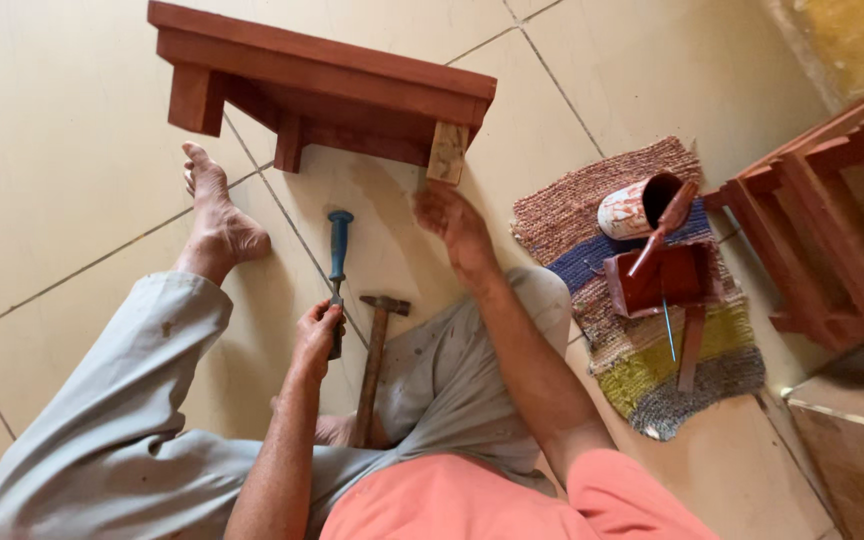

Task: The person sits on a tiled floor repairing a small red-painted wooden stool. They hold the stool steady, use a chisel to shape a small wooden shim block, and repeatedly hammer the shim under one leg with a claw hammer, adjusting and repositioning the block between strikes.

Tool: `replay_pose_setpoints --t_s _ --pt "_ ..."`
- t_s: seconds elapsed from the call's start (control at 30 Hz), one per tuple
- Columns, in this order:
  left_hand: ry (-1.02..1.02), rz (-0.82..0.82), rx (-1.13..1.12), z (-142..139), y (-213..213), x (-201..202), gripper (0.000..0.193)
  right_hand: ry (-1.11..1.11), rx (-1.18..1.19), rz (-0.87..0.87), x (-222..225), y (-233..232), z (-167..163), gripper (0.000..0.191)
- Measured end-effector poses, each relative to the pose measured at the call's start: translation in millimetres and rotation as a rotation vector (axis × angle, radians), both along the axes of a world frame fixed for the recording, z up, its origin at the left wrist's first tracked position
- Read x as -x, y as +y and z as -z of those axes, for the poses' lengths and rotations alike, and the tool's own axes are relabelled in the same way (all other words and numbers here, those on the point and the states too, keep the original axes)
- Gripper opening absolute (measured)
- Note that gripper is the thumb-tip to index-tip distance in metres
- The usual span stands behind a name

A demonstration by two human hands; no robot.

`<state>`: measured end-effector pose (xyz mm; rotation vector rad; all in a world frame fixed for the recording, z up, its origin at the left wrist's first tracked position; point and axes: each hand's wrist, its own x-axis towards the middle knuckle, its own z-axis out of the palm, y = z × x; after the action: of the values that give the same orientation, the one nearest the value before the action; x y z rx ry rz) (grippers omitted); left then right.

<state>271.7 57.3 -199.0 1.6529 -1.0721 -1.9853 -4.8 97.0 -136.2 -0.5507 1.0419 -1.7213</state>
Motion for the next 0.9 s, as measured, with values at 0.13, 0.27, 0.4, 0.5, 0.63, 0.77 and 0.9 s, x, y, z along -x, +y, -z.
replay_pose_setpoints --t_s 0.13,0.27,0.4,0.5,0.63,0.77,0.9 --pt "0.032 -0.014 -0.027 -12.9 25.0 -17.5 0.031 0.097 -0.067 0.188 1.5 -16.4 -44.8 0.041" --pt "0.021 0.005 -0.024 -23.2 39.1 -34.7 0.034 0.097 -0.186 0.296 -5.9 -27.3 -70.5 0.032" --pt "0.005 0.003 -0.020 -31.8 41.2 -44.6 0.038 -0.007 -0.211 0.276 -17.9 -27.7 -79.8 0.030" --pt "-0.002 0.016 -0.005 -39.4 40.3 -47.7 0.037 -0.021 -0.210 0.273 -27.7 -22.7 -84.0 0.028" --pt "0.026 -0.043 0.040 -46.6 40.6 -51.5 0.038 -0.063 -0.179 0.249 -51.7 -13.7 -84.6 0.030" --pt "0.021 -0.124 0.121 -50.3 41.8 -53.5 0.038 -0.057 -0.169 0.252 -89.1 3.1 -71.7 0.030" --pt "0.203 -0.187 0.263 -50.4 44.9 -59.8 0.033 -0.052 -0.128 0.290 -115.8 20.4 -51.7 0.036"
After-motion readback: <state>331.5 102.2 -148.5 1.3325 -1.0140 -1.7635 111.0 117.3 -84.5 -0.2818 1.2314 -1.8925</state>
